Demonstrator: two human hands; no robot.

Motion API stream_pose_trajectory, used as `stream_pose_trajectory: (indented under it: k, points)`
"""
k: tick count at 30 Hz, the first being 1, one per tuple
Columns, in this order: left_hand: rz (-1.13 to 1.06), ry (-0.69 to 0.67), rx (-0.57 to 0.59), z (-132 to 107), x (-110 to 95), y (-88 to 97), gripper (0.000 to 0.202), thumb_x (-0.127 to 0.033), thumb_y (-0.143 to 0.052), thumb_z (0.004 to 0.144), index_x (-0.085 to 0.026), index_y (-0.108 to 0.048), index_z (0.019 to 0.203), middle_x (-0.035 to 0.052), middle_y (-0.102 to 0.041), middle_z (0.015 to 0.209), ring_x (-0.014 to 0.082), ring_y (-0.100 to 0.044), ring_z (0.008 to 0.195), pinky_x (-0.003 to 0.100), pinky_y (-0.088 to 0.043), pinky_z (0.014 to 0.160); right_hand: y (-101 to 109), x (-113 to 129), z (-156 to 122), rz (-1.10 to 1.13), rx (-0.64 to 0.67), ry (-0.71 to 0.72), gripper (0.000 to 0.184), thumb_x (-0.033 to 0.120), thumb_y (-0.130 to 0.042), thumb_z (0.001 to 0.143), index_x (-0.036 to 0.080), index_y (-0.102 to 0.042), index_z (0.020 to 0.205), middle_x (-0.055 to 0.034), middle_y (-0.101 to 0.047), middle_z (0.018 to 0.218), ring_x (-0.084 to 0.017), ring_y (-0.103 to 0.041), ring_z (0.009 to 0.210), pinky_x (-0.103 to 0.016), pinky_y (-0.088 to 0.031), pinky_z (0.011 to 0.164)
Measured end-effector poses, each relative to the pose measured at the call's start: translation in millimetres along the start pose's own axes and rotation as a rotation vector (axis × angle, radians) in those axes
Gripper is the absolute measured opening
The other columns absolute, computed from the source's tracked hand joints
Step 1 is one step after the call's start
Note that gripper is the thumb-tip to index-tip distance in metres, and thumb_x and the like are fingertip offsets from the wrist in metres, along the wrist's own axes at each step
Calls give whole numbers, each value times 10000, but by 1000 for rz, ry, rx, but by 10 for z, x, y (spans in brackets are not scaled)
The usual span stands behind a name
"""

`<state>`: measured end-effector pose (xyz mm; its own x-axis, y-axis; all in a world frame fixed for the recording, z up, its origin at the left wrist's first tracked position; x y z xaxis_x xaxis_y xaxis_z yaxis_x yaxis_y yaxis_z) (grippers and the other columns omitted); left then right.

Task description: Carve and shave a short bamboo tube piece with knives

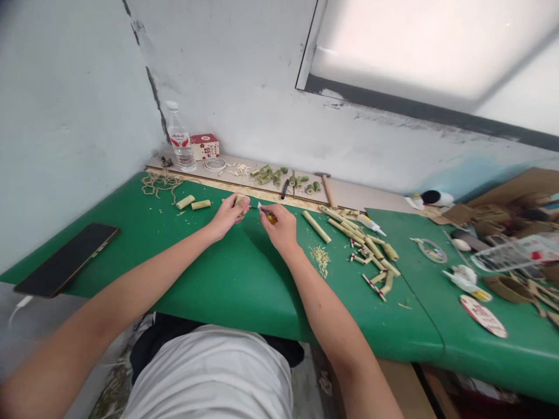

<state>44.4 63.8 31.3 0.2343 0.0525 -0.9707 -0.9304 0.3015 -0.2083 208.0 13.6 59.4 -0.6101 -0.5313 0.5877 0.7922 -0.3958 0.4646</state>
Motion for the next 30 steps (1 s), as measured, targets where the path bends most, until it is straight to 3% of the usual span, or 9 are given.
stream_pose_trajectory:
  k: [4,9,14,18,23,30]
  points:
    - [-57,75,36,5,51,-35,572,-727,-552,1022,-173,-579,883,-47,-488,638,56,-325,442,204,-215,447,-7,-19,-4,-4,4,-6,198,379,-680,986,242,-821,1009,-68,-839,967,-230,-782,851,-384,-643,817]
    - [-112,127,51,9,89,-40,410,-524,-471,1090,-170,-589,919,-40,-494,654,62,-328,423,191,-223,438,-14,-36,-5,-5,1,-1,183,371,-690,981,249,-824,1001,-63,-838,962,-228,-776,835,-387,-646,815]
    - [-126,151,78,-5,98,-77,186,-265,-450,1013,-164,-607,1004,-41,-503,714,61,-345,419,189,-235,427,-2,-29,0,-5,-6,14,178,368,-695,986,245,-823,1005,-62,-837,955,-225,-775,834,-385,-644,815]
    - [-106,162,79,3,131,-85,166,-184,-537,894,-168,-616,1040,-46,-516,743,58,-365,431,185,-245,423,-3,9,-1,4,-2,39,187,378,-686,1003,252,-823,1018,-62,-836,957,-221,-773,826,-378,-649,791]
    - [-65,159,81,6,162,-95,124,-239,-684,923,-175,-614,1003,-86,-435,668,59,-379,459,191,-297,456,-35,101,-15,32,29,91,159,362,-703,996,259,-823,1019,-57,-830,944,-214,-766,800,-372,-647,767]
    - [-3,124,78,-10,142,-86,358,-413,-887,873,-155,-669,994,-92,-427,637,53,-374,480,215,-254,461,-4,104,-7,36,17,100,145,332,-696,996,257,-817,1025,-51,-818,929,-214,-762,802,-369,-638,765]
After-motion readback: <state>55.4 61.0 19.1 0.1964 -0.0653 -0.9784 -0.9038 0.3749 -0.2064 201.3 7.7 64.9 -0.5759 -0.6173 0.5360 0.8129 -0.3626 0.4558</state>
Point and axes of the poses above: each hand's wrist, its own z-axis towards the middle knuckle, its own y-axis out of the back of the hand, x = y × z, the point moved 9 cm from there along z, towards the middle knuckle
